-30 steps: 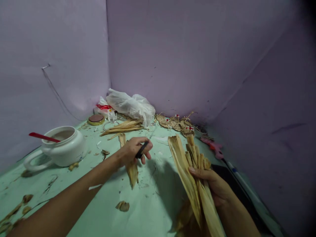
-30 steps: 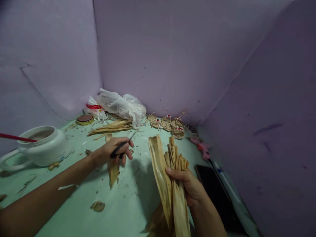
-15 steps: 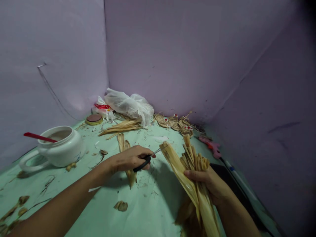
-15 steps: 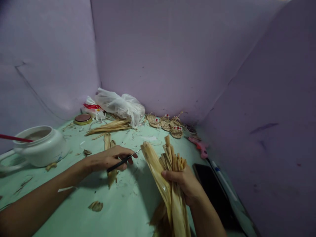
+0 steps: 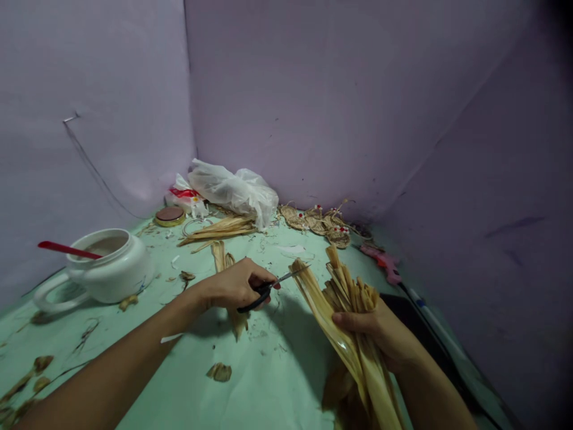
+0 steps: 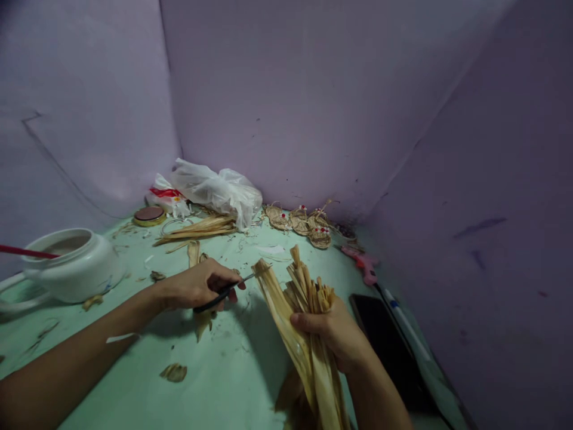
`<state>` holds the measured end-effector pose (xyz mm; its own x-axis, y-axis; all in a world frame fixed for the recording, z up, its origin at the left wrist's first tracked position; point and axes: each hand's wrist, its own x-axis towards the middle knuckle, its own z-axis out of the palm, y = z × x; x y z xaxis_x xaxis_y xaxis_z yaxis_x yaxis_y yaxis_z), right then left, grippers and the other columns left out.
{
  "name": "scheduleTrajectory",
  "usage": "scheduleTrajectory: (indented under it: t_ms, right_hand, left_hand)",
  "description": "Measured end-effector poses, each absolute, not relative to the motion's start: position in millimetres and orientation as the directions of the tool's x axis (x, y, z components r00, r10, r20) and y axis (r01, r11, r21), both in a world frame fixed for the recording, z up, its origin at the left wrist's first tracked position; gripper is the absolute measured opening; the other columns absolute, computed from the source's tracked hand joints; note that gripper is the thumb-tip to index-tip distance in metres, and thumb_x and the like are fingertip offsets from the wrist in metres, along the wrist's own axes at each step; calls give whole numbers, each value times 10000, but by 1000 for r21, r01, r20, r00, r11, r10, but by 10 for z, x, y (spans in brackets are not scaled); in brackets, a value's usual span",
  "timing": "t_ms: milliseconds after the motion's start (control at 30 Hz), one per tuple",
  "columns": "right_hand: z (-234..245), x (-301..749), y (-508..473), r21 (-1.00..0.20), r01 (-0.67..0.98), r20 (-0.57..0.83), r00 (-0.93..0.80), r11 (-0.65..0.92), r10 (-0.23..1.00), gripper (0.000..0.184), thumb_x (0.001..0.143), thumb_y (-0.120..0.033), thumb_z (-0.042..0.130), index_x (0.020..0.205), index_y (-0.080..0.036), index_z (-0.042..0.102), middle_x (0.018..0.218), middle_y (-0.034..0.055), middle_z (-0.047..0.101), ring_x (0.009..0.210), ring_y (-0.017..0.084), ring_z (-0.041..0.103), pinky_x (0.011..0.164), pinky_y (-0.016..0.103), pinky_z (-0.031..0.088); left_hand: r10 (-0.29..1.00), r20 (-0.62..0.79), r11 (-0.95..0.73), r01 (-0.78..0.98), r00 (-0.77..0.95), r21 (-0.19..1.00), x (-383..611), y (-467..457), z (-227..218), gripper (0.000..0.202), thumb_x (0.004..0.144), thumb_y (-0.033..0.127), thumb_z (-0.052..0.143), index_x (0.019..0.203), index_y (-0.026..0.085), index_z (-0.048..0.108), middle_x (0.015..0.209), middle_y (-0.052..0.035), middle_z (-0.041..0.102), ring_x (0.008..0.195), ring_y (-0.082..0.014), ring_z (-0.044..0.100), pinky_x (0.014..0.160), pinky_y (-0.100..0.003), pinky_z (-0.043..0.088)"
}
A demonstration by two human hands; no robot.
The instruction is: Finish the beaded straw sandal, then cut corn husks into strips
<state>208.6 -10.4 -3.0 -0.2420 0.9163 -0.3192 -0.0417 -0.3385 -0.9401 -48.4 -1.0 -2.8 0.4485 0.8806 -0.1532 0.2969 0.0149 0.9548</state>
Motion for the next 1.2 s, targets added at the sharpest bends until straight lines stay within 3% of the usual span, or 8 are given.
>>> scheduleTrajectory:
  t_ms: [267, 567, 800, 1033, 1200]
  right_hand:
    - [31, 2097, -118, -932, -76, -324, -266, -355, 908, 375, 491, -222, 779, 834, -150, 645, 719, 44, 673, 601, 179, 611, 558, 276, 484]
    - [21, 2031, -132, -940, -83, -285, -339, -331, 897, 426, 482, -203, 790, 880, -136, 653, 764, 56, 678, 633, 178, 617, 580, 270, 490]
    - [24, 2075, -115, -936, -44, -315, -337, -349, 887, 396, 507, -191, 777, 878, -136, 651, 785, 51, 676, 648, 169, 612, 594, 264, 487]
    - [-39, 2047, -118, -932, -18, -323, -413, -362, 852, 411, 481, -209, 790, 857, -120, 651, 742, 49, 667, 624, 167, 602, 558, 244, 476]
    - [-31, 2044, -126, -927, -12, -341, -395, -375, 853, 405, 487, -202, 785, 864, -133, 653, 766, 50, 672, 639, 168, 605, 578, 250, 481]
  left_hand:
    - [880, -204, 126, 205, 429, 971, -452, -31, -21, 235, 561, 106, 540, 754, 153, 666, 597, -46, 648, 384, -100, 499, 385, -202, 397]
    - [871, -125, 18, 225, 475, 974, -402, -37, -30, 254, 549, 109, 596, 781, 154, 690, 734, -68, 670, 550, -146, 590, 479, -224, 449]
    - [867, -196, 117, 196, 458, 974, -362, -44, -56, 216, 565, 98, 542, 737, 154, 660, 654, -38, 635, 424, -95, 524, 424, -212, 427]
    - [811, -261, 119, 288, 524, 950, -376, -3, -83, 317, 530, 114, 619, 846, 134, 642, 719, -31, 641, 553, -116, 579, 481, -198, 443]
    - [813, -286, 142, 305, 507, 942, -364, -15, -77, 305, 550, 112, 541, 840, 141, 632, 753, -41, 635, 542, -136, 608, 394, -178, 411]
